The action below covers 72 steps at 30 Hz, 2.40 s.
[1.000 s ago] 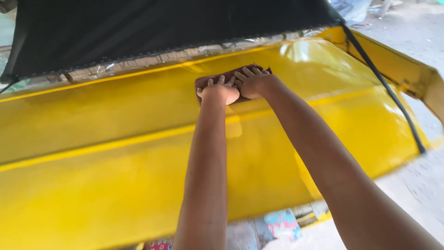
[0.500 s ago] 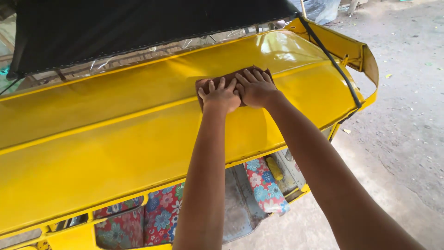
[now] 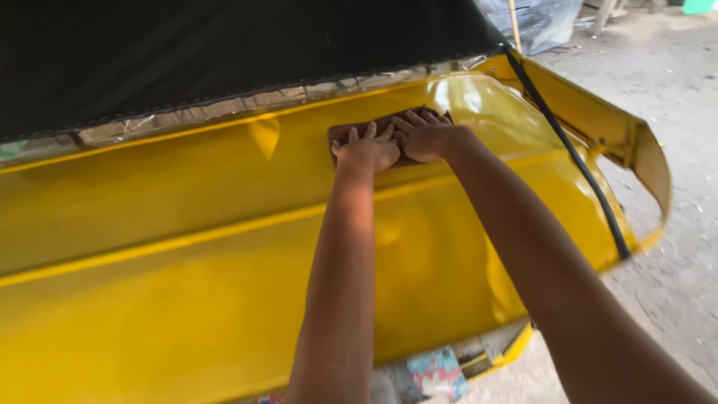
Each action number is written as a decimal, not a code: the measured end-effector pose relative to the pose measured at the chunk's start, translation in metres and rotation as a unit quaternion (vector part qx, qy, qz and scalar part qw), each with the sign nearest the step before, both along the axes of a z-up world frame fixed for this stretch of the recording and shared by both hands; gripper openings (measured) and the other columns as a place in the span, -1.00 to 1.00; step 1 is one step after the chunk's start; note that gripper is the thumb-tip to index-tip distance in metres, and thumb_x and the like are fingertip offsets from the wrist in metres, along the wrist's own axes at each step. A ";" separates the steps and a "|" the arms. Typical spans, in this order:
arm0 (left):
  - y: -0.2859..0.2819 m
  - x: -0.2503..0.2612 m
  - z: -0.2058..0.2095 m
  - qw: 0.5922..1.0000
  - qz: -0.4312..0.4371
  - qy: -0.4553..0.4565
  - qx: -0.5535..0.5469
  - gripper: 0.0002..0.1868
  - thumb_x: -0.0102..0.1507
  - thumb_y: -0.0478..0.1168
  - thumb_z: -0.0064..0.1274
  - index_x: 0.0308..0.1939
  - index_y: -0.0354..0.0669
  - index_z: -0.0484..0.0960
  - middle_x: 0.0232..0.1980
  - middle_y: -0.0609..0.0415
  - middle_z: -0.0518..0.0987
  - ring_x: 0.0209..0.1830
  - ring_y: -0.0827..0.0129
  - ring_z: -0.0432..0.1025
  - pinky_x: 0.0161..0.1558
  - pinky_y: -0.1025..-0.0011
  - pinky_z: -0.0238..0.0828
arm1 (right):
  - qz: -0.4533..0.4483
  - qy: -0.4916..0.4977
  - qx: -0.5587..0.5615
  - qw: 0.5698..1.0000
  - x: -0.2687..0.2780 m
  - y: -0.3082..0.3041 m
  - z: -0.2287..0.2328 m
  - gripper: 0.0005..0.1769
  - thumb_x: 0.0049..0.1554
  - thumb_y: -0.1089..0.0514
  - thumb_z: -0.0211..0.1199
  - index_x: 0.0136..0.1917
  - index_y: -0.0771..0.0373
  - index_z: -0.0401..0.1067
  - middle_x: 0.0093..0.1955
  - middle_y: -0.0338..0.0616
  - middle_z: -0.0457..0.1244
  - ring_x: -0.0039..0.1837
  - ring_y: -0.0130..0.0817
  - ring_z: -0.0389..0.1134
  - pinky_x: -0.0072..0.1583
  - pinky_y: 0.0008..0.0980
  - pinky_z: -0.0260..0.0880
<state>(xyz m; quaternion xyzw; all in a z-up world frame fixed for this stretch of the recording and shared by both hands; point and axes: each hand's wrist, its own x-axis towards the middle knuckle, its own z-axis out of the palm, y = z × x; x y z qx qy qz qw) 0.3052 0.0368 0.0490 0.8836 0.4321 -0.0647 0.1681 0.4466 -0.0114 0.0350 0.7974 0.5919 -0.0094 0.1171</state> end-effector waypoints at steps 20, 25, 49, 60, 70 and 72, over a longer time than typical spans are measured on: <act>0.064 0.101 0.000 0.997 0.065 0.040 0.005 -0.30 0.40 0.14 -0.53 0.61 0.72 -0.33 0.72 0.44 -0.46 0.73 0.16 -0.54 0.54 -0.34 -0.68 | 0.053 -0.021 -0.025 0.998 0.089 0.078 0.007 -0.28 0.33 -0.27 -0.22 0.69 -0.15 -0.13 0.77 -0.40 -0.43 0.75 -0.12 -0.48 0.66 -0.01 -0.45; 0.005 0.068 0.008 0.999 0.042 0.027 -0.004 -0.31 0.40 0.18 -0.53 0.61 0.73 -0.33 0.72 0.41 -0.47 0.73 0.16 -0.55 0.54 -0.32 -0.69 | 0.059 -0.059 -0.045 0.996 0.060 0.018 0.013 -0.26 0.32 -0.31 -0.18 0.68 -0.12 -0.12 0.77 -0.40 -0.45 0.75 -0.11 -0.50 0.66 -0.03 -0.48; -0.224 -0.040 -0.101 0.944 -0.086 -0.170 0.271 -0.35 0.42 0.16 -0.43 0.62 0.38 -0.02 0.71 0.11 -0.15 0.69 -0.07 -0.31 0.48 -0.40 -0.55 | 0.058 -0.029 0.461 0.885 -0.051 -0.263 -0.089 -0.39 0.25 -0.12 0.06 0.51 0.08 0.32 0.58 0.03 0.09 0.59 0.07 0.02 0.53 0.09 -0.10; -0.267 -0.035 -0.105 0.894 -0.042 -0.287 0.341 -0.20 0.16 -0.05 0.00 0.49 -0.19 0.26 0.57 -0.09 0.19 0.58 -0.06 0.01 0.47 -0.06 -0.15 | 0.180 0.054 0.554 0.811 -0.037 -0.272 -0.092 -0.61 0.16 0.08 0.23 0.25 0.19 0.50 0.32 0.03 0.29 0.40 0.05 0.24 0.46 0.01 0.17; -0.279 -0.015 -0.146 0.853 -0.029 -0.329 0.405 -0.35 0.29 -0.27 -0.03 0.50 -0.31 0.35 0.56 -0.20 0.30 0.59 -0.18 0.13 0.56 -0.04 0.00 | 0.191 0.017 0.533 0.824 -0.035 -0.278 -0.099 -0.75 0.09 0.17 0.23 0.06 0.19 0.52 0.07 0.02 0.30 0.20 0.04 0.29 0.21 0.02 0.24; -0.295 -0.010 -0.125 0.829 -0.013 -0.374 0.416 -0.40 0.34 -0.30 -0.04 0.49 -0.37 0.38 0.54 -0.25 0.32 0.58 -0.25 0.12 0.52 -0.04 0.03 | 0.217 0.002 0.583 0.783 -0.031 -0.288 -0.094 -0.69 0.13 0.17 0.18 0.14 0.22 0.49 0.10 0.03 0.27 0.22 0.03 0.28 0.25 -0.02 0.25</act>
